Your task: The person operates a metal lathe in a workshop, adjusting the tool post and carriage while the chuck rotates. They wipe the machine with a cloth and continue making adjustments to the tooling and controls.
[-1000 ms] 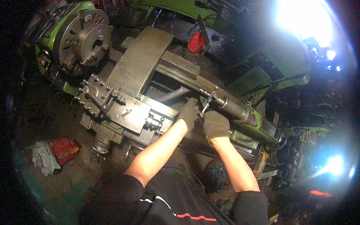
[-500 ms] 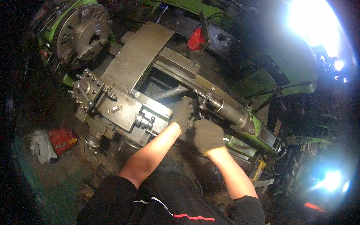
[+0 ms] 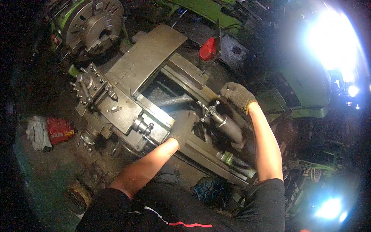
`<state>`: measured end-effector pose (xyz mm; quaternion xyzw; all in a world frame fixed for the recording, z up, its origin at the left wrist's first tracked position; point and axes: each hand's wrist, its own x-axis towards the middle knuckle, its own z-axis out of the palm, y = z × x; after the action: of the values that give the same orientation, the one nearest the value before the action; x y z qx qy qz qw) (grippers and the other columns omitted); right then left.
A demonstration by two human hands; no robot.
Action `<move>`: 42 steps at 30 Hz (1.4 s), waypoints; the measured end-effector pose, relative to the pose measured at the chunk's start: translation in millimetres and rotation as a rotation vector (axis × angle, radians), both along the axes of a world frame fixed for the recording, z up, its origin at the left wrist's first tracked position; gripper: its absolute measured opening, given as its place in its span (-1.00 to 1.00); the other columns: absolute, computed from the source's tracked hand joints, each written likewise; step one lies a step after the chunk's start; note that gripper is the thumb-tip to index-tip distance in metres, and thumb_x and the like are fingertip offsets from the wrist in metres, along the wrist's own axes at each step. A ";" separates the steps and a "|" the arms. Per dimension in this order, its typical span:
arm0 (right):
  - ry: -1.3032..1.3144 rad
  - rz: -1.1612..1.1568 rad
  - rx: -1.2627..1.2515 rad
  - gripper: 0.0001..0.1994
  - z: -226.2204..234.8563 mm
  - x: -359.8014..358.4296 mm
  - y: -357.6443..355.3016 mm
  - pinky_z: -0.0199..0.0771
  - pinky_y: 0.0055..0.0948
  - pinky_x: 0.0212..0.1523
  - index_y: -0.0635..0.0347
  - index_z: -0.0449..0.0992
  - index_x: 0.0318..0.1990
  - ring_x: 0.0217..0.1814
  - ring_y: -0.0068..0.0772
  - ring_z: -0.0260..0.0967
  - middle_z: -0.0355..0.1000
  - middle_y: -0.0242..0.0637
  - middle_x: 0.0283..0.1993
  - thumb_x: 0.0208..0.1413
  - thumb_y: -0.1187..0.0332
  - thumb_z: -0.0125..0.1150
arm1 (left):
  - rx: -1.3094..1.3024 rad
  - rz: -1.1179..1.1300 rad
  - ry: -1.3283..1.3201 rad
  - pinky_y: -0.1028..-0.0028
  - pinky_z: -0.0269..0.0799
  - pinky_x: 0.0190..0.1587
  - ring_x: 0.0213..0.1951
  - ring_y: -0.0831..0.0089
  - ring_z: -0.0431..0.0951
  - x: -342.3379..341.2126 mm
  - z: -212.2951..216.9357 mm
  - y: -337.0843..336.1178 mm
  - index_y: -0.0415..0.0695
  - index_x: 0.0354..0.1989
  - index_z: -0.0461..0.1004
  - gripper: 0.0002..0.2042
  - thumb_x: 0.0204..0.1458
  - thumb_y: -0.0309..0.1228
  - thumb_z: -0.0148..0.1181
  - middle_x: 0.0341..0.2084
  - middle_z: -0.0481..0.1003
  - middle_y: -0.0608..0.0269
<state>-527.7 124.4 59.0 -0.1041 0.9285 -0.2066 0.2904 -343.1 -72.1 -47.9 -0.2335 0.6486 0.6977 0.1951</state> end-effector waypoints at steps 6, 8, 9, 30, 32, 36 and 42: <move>-0.423 -0.084 -0.370 -0.76 -48.9 -20.1 26.3 0.54 -0.45 -0.36 0.18 0.62 -0.13 -0.34 -0.59 0.46 0.52 -0.45 -0.31 0.30 0.18 0.36 | -0.034 0.129 0.052 0.21 0.45 0.11 -0.06 0.22 0.60 22.7 -15.0 -12.9 -0.17 0.18 0.54 -0.60 0.40 -0.16 -0.01 -0.07 0.64 0.05; -0.459 -0.043 -0.462 -0.77 -59.5 -22.6 33.3 0.58 -0.45 -0.36 0.22 0.60 -0.12 -0.34 -0.56 0.49 0.51 -0.43 -0.32 0.29 0.23 0.36 | -0.031 0.152 0.109 0.21 0.45 0.11 -0.05 0.21 0.60 25.1 -29.4 -13.7 -0.17 0.19 0.53 -0.60 0.40 -0.15 0.00 -0.06 0.64 0.02; -0.476 -0.022 -0.509 -0.77 -61.9 -24.1 32.7 0.59 -0.45 -0.36 0.23 0.60 -0.11 -0.34 -0.55 0.50 0.51 -0.42 -0.33 0.29 0.25 0.35 | -0.031 0.164 0.138 0.20 0.46 0.12 -0.05 0.21 0.60 25.2 -35.7 -14.3 -0.18 0.20 0.53 -0.60 0.40 -0.15 0.01 -0.06 0.64 0.01; -0.253 -0.078 -0.641 -0.53 -57.8 -6.7 25.3 0.54 -0.33 0.24 0.22 0.55 0.36 0.17 -0.32 0.52 0.62 -0.18 0.14 0.47 0.13 0.16 | -0.383 0.229 0.540 0.10 0.42 0.33 0.23 -0.16 0.54 -49.1 36.8 3.2 -0.24 0.18 0.57 -0.65 0.37 -0.29 0.10 0.14 0.56 -0.16; -0.299 -0.290 -0.805 -0.54 -62.2 -5.4 33.5 0.48 -0.35 0.30 0.27 0.59 0.29 0.23 -0.35 0.48 0.59 -0.12 0.22 0.50 0.11 0.11 | -0.592 -0.210 0.588 0.06 0.49 0.27 0.19 -0.18 0.58 -92.3 29.3 7.4 -0.25 0.09 0.64 -0.66 0.34 -0.28 0.13 0.06 0.61 -0.15; -0.014 -0.151 -0.156 -0.46 -35.8 0.0 54.5 0.50 -0.23 0.11 0.35 0.68 0.08 -0.01 -0.30 0.49 0.67 -0.15 0.00 0.34 -0.05 0.23 | -0.650 -0.529 0.509 0.02 0.63 0.11 0.04 -0.15 0.72 -139.3 57.4 31.8 -0.21 0.01 0.72 -0.58 0.26 -0.12 0.15 0.00 0.70 -0.13; 0.005 -0.206 -0.018 -0.51 -55.3 34.6 99.6 0.48 -0.21 0.16 0.33 0.64 0.14 0.07 -0.23 0.52 0.66 -0.13 0.04 0.32 0.06 0.22 | -0.999 -1.115 0.727 0.14 0.63 -0.04 0.05 0.24 0.75 -169.8 28.2 102.3 0.18 0.03 0.81 -0.59 0.13 0.06 0.31 0.02 0.76 0.35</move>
<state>-493.1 224.1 3.7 -0.0111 0.9332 -0.2434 0.2642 -513.0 30.2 -19.7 0.3027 0.9250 0.1609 0.1639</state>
